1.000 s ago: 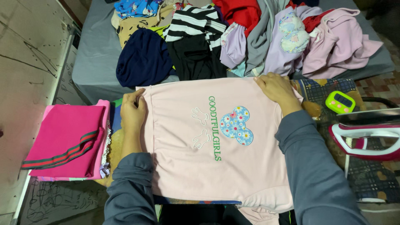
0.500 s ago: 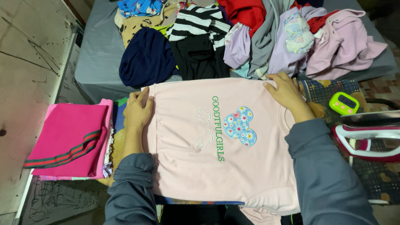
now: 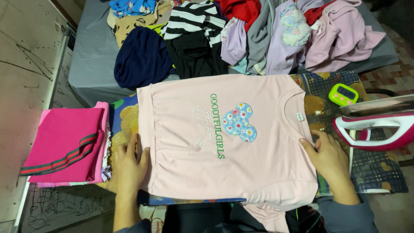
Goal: The person irons a light pink t-shirt laid out on a small ironing board. They repeatedly smooth the fabric with an electric iron, adjust the shirt's position, and flip it over to iron the other side. The person then folds the shirt and places it on a stack of other folded clothes.
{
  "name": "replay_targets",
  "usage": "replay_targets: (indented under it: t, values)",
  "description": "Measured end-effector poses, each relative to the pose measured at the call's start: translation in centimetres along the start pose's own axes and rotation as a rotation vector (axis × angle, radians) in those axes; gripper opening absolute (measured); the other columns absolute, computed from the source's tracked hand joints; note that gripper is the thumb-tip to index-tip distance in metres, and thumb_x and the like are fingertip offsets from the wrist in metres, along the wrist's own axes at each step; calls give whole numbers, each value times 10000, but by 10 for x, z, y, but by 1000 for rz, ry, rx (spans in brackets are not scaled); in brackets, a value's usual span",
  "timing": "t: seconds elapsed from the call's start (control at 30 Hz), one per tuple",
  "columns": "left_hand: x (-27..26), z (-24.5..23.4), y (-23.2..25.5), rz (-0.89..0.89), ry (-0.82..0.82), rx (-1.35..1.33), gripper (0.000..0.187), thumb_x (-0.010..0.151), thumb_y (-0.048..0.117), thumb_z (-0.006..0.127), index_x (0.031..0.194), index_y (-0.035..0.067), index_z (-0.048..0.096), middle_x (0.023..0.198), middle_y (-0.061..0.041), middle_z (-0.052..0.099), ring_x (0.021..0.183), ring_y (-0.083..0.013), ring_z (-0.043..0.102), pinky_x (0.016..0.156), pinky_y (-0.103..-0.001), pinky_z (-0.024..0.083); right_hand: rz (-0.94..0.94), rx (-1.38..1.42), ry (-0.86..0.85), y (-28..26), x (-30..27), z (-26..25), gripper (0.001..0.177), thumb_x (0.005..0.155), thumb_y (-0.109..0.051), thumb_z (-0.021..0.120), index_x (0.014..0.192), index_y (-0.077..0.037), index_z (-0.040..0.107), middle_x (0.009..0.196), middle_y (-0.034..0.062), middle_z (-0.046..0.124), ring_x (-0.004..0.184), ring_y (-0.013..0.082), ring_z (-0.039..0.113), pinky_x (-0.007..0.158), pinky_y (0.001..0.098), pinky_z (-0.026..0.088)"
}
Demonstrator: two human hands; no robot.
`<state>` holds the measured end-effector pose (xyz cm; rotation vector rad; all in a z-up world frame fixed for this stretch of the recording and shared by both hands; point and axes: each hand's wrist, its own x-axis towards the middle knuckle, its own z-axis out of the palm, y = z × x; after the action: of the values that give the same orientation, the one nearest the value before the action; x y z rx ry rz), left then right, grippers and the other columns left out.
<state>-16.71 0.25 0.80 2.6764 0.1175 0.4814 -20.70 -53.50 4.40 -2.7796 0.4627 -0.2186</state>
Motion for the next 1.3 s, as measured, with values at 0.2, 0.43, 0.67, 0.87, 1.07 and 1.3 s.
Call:
replay_targets:
  t: [0.2,0.43,0.67,0.87,1.07,1.3]
  values:
    - [-27,6,27,-134,165,-38,337,953,277,709,1183,32,709,1093,-172,634,1035,-373,590,889,-455,489,11,290,255,-12,-42,24,416,928,-315,728,1193,-18,609,986,134,682,854,321,670,753,470,525]
    - [-34,14,27,-79,213,-142,262,1042,222,645,1191,11,603,1086,-195,646,988,-393,629,844,-461,502,-58,386,286,-5,-54,25,516,994,-159,668,1492,-71,563,1067,225,661,979,404,661,813,448,519]
    - [-39,-2,40,-94,86,-258,540,957,122,644,1484,167,535,1053,-168,663,827,-341,650,733,-440,515,147,445,270,33,-58,-5,446,1019,-195,645,1465,-196,626,862,154,654,791,366,641,768,432,522]
    - [-42,-23,30,-128,-30,-184,500,932,104,647,1399,283,631,1059,-125,636,796,-305,647,739,-411,520,110,96,159,8,-62,-1,489,942,-236,717,1423,-199,637,977,121,685,844,351,677,738,470,533]
    - [-5,-26,6,-111,-244,-125,512,962,265,629,1470,254,567,1151,-190,621,948,-373,657,835,-476,518,-268,38,245,-23,-33,-9,538,871,-279,754,1379,-146,637,1258,163,568,1197,394,560,973,480,497]
    - [92,10,-8,-111,-377,-183,456,934,388,666,1386,338,648,1258,-214,633,1112,-367,681,997,-431,530,-338,148,206,-34,110,26,429,903,-258,756,1310,-150,672,1270,164,555,1201,399,542,973,497,482]
